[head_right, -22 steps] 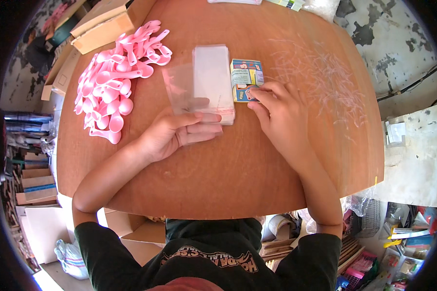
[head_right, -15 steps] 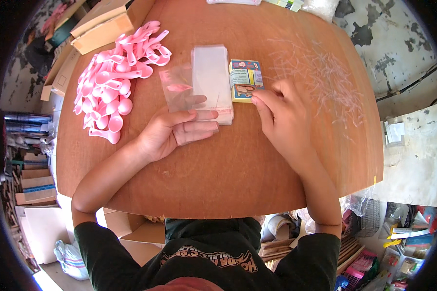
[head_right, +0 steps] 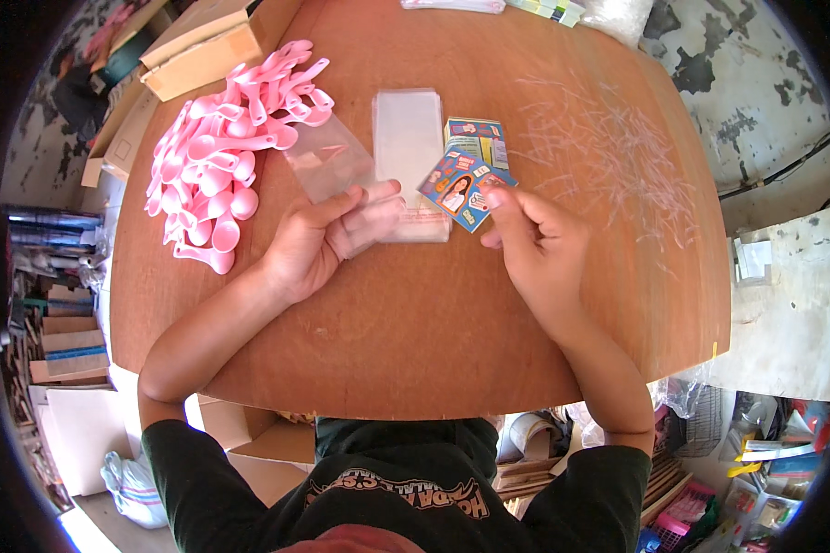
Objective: Packing a plastic spoon and a decorative card into a small plastic bag and sealing it.
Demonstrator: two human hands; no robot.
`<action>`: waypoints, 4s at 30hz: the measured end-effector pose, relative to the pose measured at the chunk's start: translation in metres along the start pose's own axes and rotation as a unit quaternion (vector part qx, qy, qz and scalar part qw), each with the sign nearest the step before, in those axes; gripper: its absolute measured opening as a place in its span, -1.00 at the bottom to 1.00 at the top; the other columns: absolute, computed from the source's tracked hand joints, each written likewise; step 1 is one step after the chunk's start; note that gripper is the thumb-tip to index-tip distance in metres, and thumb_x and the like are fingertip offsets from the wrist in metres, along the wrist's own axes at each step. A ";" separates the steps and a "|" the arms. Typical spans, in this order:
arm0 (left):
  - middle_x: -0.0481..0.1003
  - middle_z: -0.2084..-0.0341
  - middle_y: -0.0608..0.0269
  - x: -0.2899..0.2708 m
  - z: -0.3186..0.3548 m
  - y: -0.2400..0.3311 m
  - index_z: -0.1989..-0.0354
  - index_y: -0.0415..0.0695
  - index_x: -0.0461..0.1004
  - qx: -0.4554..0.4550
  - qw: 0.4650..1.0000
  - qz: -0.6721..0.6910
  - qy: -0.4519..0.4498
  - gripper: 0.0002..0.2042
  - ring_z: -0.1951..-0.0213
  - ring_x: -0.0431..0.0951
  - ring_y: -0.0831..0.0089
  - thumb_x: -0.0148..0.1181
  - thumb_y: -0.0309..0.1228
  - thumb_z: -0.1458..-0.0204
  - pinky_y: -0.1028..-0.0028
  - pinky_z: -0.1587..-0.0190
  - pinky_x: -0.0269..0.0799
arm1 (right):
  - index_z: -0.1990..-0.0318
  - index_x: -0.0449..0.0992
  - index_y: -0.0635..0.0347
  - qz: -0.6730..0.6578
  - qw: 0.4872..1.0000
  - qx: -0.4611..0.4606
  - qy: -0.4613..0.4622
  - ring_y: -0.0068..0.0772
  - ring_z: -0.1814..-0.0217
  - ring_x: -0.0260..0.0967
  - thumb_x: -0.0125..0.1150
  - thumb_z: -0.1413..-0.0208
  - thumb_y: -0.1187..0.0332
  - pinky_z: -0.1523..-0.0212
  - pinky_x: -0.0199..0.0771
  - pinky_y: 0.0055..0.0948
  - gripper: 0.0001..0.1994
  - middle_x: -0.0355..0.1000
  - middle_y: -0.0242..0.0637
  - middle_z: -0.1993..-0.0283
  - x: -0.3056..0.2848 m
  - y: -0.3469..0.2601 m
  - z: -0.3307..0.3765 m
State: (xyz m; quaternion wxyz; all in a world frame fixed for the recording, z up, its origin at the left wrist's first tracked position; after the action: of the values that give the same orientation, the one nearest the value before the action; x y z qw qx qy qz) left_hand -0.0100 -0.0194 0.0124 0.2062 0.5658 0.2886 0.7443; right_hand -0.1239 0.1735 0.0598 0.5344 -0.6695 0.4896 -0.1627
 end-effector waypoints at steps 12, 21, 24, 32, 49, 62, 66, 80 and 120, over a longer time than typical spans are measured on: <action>0.31 -0.11 0.05 -0.001 -0.002 0.007 -0.21 -0.14 0.09 0.071 0.997 -0.021 0.021 -0.57 -0.16 0.33 0.27 -0.03 -0.37 -0.18 0.26 -0.22 0.25 | -0.04 0.24 0.34 -0.209 0.925 0.302 -0.098 -0.36 0.42 0.51 0.18 -0.05 0.53 0.43 0.59 -0.44 -0.60 0.44 -0.12 0.25 0.022 0.005 0.014; 0.36 -0.04 0.10 0.002 -0.001 0.006 -0.19 -0.19 0.09 0.074 0.996 -0.032 0.033 -0.57 -0.10 0.39 0.26 -0.02 -0.39 -0.18 0.28 -0.13 0.38 | 0.13 0.42 0.31 -0.244 0.929 0.274 -0.054 -0.44 0.41 0.50 0.14 -0.14 0.33 0.39 0.54 -0.49 -0.76 0.49 -0.21 0.32 0.018 0.013 0.017; 0.36 -0.04 0.07 0.005 0.002 0.001 -0.21 -0.21 0.06 0.059 0.996 -0.063 0.014 -0.56 -0.08 0.40 0.25 -0.03 -0.40 -0.20 0.26 -0.11 0.37 | 0.16 0.47 0.32 -0.240 0.939 0.238 -0.071 -0.51 0.38 0.47 0.16 -0.15 0.30 0.36 0.50 -0.54 -0.75 0.49 -0.26 0.32 0.021 0.008 0.017; 0.44 0.10 0.04 0.009 0.000 -0.005 -0.20 -0.27 0.10 0.021 0.985 -0.170 -0.007 -0.54 0.10 0.52 0.31 0.02 -0.36 -0.18 0.35 0.12 0.54 | 0.18 0.53 0.31 -0.175 0.947 0.247 -0.108 -0.61 0.42 0.42 0.15 -0.16 0.27 0.39 0.47 -0.59 -0.74 0.49 -0.32 0.37 0.031 0.013 0.017; 0.44 0.39 0.12 0.029 0.020 0.041 -0.09 -0.23 0.16 0.409 0.539 -0.724 0.132 -0.47 0.33 0.51 0.37 0.28 -0.41 0.02 0.41 0.35 0.43 | 0.22 0.49 0.17 -0.345 0.866 0.360 -0.033 -0.62 0.53 0.42 0.19 -0.12 0.25 0.47 0.48 -0.52 -0.81 0.48 -0.43 0.37 0.011 0.025 0.007; 0.38 0.07 -0.02 0.019 0.005 -0.002 -0.19 -0.16 0.01 -0.013 0.997 -0.057 -0.057 -0.45 0.02 0.47 0.23 0.01 -0.12 -0.16 0.27 -0.04 0.40 | 0.21 0.46 0.17 -0.389 0.835 0.378 -0.095 -0.57 0.57 0.39 0.15 -0.13 0.24 0.49 0.44 -0.52 -0.79 0.44 -0.39 0.53 0.022 0.004 0.024; 0.44 0.17 0.11 0.022 0.011 0.008 -0.16 -0.09 0.08 0.113 0.991 -0.074 0.017 -0.53 0.02 0.47 0.28 -0.01 -0.14 -0.17 0.26 -0.05 0.40 | 0.20 0.45 0.18 -0.411 0.838 0.348 -0.087 -0.57 0.54 0.40 0.12 -0.15 0.23 0.49 0.45 -0.53 -0.79 0.45 -0.39 0.48 0.018 0.014 0.021; 0.39 0.05 -0.07 0.019 0.024 -0.026 0.17 -0.06 0.31 -0.245 0.957 -0.073 -0.136 -0.46 -0.04 0.42 -0.02 -0.28 0.21 -0.13 0.08 -0.12 0.27 | 0.10 0.44 0.21 -0.527 0.794 0.301 -0.032 -0.49 0.05 0.38 0.08 -0.19 0.28 -0.04 0.43 -0.40 -0.77 0.45 -0.30 0.13 0.023 0.016 0.020; 0.36 -0.02 -0.06 0.004 0.006 0.012 -0.25 -0.30 -0.03 0.112 0.990 -0.058 0.061 -0.41 -0.09 0.39 0.19 0.08 -0.36 -0.14 0.29 -0.16 0.30 | 0.25 0.42 0.23 -0.245 0.890 0.370 -0.107 -0.61 0.59 0.36 0.15 -0.13 0.29 0.57 0.41 -0.55 -0.81 0.43 -0.34 0.46 0.027 0.010 0.028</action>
State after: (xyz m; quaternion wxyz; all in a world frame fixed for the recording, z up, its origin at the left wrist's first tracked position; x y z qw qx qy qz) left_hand -0.0051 -0.0245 0.0245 0.1665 0.5212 0.4143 0.7274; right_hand -0.0952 0.1675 0.0328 0.7356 -0.5351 0.1545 -0.3856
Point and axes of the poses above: each hand's wrist, its own z-axis away from the middle knuckle, its own x-axis out of the palm, y = z × x, the point moved 3 cm from there along -z, towards the middle knuckle
